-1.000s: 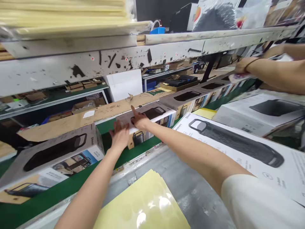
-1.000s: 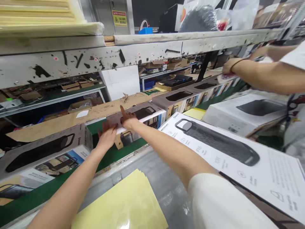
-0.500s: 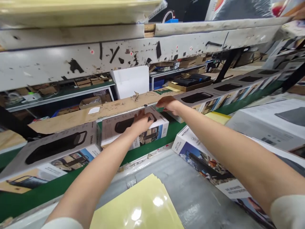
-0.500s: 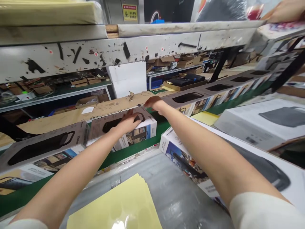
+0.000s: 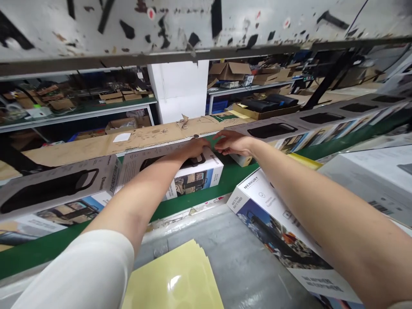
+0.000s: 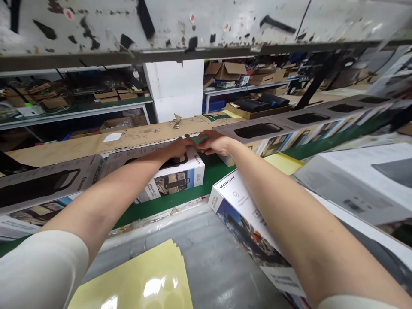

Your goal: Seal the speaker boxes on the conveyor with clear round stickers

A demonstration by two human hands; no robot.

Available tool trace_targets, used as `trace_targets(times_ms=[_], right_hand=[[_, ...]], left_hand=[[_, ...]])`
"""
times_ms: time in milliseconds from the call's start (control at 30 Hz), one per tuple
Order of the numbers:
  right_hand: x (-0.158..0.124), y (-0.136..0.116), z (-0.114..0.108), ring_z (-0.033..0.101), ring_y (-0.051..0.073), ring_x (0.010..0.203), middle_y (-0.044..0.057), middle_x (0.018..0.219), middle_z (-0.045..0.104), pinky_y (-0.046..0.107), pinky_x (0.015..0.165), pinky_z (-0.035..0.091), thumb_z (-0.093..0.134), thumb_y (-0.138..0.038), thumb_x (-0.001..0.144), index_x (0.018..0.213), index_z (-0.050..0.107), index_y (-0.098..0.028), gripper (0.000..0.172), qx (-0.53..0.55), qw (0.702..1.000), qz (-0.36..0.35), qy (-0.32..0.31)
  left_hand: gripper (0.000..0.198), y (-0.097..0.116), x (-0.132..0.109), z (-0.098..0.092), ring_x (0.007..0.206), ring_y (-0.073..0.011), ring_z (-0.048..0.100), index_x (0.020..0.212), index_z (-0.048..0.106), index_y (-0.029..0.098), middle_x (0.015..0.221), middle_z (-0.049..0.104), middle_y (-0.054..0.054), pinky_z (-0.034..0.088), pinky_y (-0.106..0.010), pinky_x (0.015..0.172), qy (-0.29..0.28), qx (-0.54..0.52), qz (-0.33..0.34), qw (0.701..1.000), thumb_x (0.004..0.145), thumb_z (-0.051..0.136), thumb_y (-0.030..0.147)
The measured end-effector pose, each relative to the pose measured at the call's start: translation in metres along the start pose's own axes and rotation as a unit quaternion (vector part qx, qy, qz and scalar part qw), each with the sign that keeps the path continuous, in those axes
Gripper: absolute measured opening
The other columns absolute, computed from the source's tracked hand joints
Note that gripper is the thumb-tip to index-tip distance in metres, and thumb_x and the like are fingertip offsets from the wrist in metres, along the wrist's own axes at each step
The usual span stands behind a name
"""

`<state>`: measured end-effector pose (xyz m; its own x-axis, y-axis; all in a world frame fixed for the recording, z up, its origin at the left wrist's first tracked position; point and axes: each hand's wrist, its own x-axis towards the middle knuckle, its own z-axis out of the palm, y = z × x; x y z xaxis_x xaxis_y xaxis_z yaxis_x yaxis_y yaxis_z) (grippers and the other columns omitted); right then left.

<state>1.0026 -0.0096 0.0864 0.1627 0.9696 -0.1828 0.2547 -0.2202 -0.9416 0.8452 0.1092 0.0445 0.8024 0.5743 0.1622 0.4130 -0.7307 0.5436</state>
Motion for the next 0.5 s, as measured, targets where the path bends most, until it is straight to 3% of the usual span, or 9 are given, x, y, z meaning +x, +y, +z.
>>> trace_targets(times_ms=[233, 367, 500], right_hand=[[0.025, 0.007, 0.013, 0.059, 0.011, 0.061, -0.003, 0.069, 0.066, 0.021, 0.052, 0.046, 0.083, -0.009, 0.078, 0.092, 0.056, -0.023, 0.033, -0.033, 0.999, -0.003, 0.021], [0.034, 0.013, 0.024, 0.058, 0.013, 0.06, -0.005, 0.065, 0.061, 0.022, 0.051, 0.043, 0.087, -0.019, 0.077, 0.098, 0.056, -0.024, 0.038, -0.079, 0.996, -0.002, 0.047], [0.037, 0.016, 0.031, 0.063, 0.018, 0.065, -0.001, 0.067, 0.064, 0.026, 0.055, 0.048, 0.092, -0.032, 0.074, 0.104, 0.058, -0.023, 0.046, -0.133, 0.989, 0.014, 0.067]], left_hand=[[0.046, -0.02, 0.004, 0.006, 0.11, -0.028, 0.067, 0.106, 0.075, 0.019, 0.11, 0.076, -0.007, 0.049, -0.04, 0.105, 0.023, -0.005, 0.007, 1.0, 0.072, 0.049, 0.001], [0.042, -0.023, 0.002, 0.006, 0.109, -0.0264, 0.067, 0.104, 0.072, 0.019, 0.11, 0.076, -0.007, 0.049, -0.038, 0.104, 0.028, -0.022, 0.014, 0.999, 0.074, 0.048, 0.001], [0.049, -0.026, -0.002, 0.004, 0.111, -0.0217, 0.067, 0.112, 0.065, 0.024, 0.113, 0.075, -0.003, 0.05, -0.033, 0.101, 0.03, -0.044, 0.021, 0.998, 0.074, 0.046, -0.001]])
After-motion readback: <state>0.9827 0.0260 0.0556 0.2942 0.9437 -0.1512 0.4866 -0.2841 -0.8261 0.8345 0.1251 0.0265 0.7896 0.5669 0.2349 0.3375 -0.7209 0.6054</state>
